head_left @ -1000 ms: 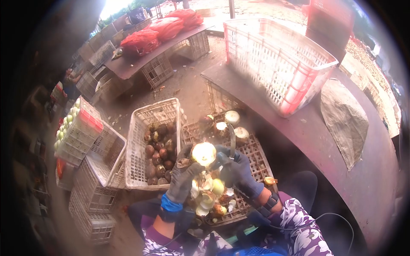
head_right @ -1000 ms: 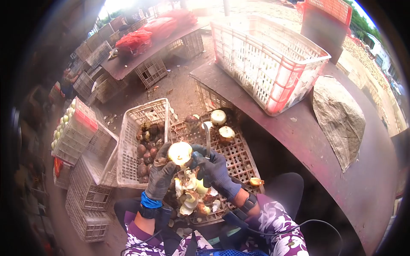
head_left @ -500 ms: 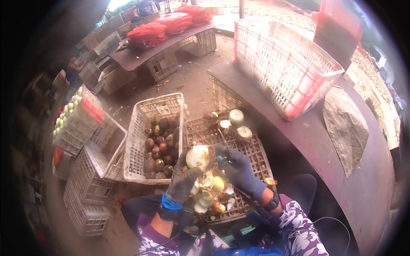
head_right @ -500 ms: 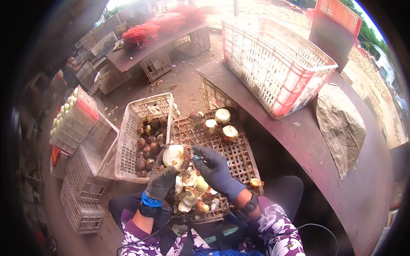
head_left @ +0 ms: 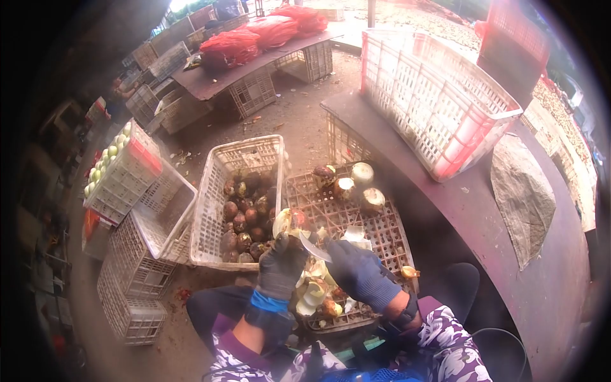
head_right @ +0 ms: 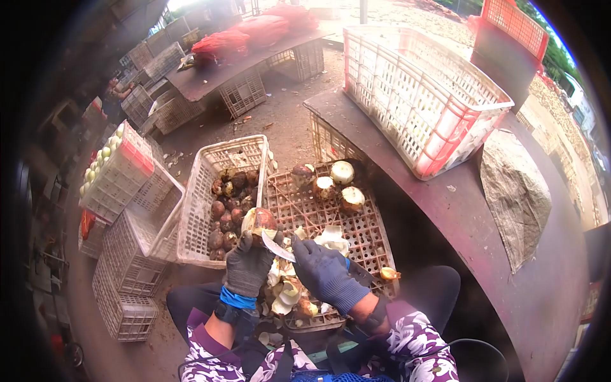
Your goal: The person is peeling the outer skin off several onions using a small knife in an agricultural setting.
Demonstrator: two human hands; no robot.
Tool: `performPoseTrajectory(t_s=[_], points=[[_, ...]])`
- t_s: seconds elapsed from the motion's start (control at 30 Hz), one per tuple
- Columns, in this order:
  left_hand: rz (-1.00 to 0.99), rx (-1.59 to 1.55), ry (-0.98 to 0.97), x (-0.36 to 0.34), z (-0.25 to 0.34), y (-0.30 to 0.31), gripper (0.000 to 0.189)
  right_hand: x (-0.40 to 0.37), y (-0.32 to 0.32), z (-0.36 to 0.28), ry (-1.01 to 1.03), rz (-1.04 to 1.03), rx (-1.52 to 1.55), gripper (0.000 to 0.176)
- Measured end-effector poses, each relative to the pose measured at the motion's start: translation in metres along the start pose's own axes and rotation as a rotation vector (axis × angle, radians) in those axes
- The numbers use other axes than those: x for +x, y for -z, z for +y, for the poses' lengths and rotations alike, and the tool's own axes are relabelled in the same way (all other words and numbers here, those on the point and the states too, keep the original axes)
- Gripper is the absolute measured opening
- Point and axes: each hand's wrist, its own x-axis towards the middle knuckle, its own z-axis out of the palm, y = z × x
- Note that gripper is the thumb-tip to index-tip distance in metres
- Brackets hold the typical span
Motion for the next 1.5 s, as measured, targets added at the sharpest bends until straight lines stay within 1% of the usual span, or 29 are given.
performPoseTrajectory(t_s=[0.2, 0.33, 0.43, 0.5, 0.53, 0.63, 0.73, 0.77, 0.8, 0.87, 0.9, 1.0, 1.03, 1.1, 1.13, 1.17, 1.27, 1.3, 1.4, 1.5], points=[[0.012, -0.042, -0.006, -0.001, -0.003, -0.004, 0.041, 0.000, -0.001, 0.001, 0.013, 0.018, -0.066, 0.038], [0.036, -0.065, 0.002, -0.001, -0.004, -0.007, 0.034, 0.000, 0.000, 0.001, 0.012, 0.030, -0.098, 0.040], [0.045, -0.121, 0.015, -0.001, -0.007, -0.005, 0.028, -0.001, -0.007, 0.008, 0.096, 0.075, -0.155, 0.051], [0.053, -0.178, 0.031, -0.002, -0.011, -0.006, 0.025, -0.001, -0.005, 0.006, 0.080, 0.086, -0.162, 0.047], [0.069, -0.160, 0.020, -0.002, -0.012, -0.006, 0.025, 0.000, -0.003, 0.004, 0.072, 0.091, -0.166, 0.045], [0.114, -0.088, -0.023, -0.001, -0.015, -0.007, 0.024, 0.004, 0.003, -0.005, -0.152, -0.134, -0.062, 0.033], [0.129, -0.012, -0.081, -0.001, -0.017, -0.006, 0.023, 0.001, -0.011, -0.002, -0.097, -0.158, 0.044, 0.026], [0.117, -0.007, -0.095, 0.000, -0.019, 0.004, 0.023, -0.002, -0.014, 0.003, -0.100, -0.142, 0.164, 0.027], [0.106, -0.001, -0.108, 0.001, -0.020, 0.009, 0.022, 0.000, -0.010, 0.002, -0.147, -0.165, 0.093, 0.027], [0.067, 0.043, -0.106, -0.001, -0.020, 0.017, 0.034, 0.005, 0.001, -0.003, -0.240, -0.210, -0.048, 0.027], [0.047, 0.065, -0.106, -0.001, -0.020, 0.018, 0.040, 0.004, 0.004, -0.003, -0.222, -0.121, -0.088, 0.020], [0.093, 0.087, -0.096, 0.000, -0.021, 0.019, 0.036, 0.000, -0.017, 0.012, -0.078, -0.091, 0.232, 0.014], [0.067, 0.105, -0.092, 0.000, -0.020, 0.021, 0.035, -0.001, -0.015, 0.014, -0.055, -0.103, 0.475, 0.014], [0.016, 0.142, -0.083, -0.001, -0.019, 0.024, 0.034, 0.002, -0.015, 0.019, -0.086, -0.130, 0.342, 0.016], [0.036, 0.156, -0.093, -0.002, -0.019, 0.024, 0.034, 0.004, -0.014, 0.019, -0.102, -0.143, 0.276, 0.016], [0.056, 0.170, -0.103, -0.002, -0.020, 0.022, 0.034, 0.000, -0.010, 0.015, -0.177, -0.070, 0.120, 0.017], [0.065, 0.121, -0.080, -0.002, -0.020, 0.023, 0.036, -0.001, -0.014, 0.019, -0.104, -0.030, 0.213, 0.016], [0.059, 0.089, -0.063, -0.001, -0.019, 0.025, 0.036, 0.006, -0.015, 0.020, 0.063, -0.076, 0.343, 0.018], [0.042, 0.006, -0.031, -0.001, -0.015, 0.030, 0.039, -0.001, -0.001, 0.020, -0.217, -0.334, 1.033, 0.024], [0.035, -0.004, -0.041, 0.001, -0.013, 0.032, 0.042, 0.001, 0.007, 0.021, -0.347, -0.439, 1.233, 0.027]])
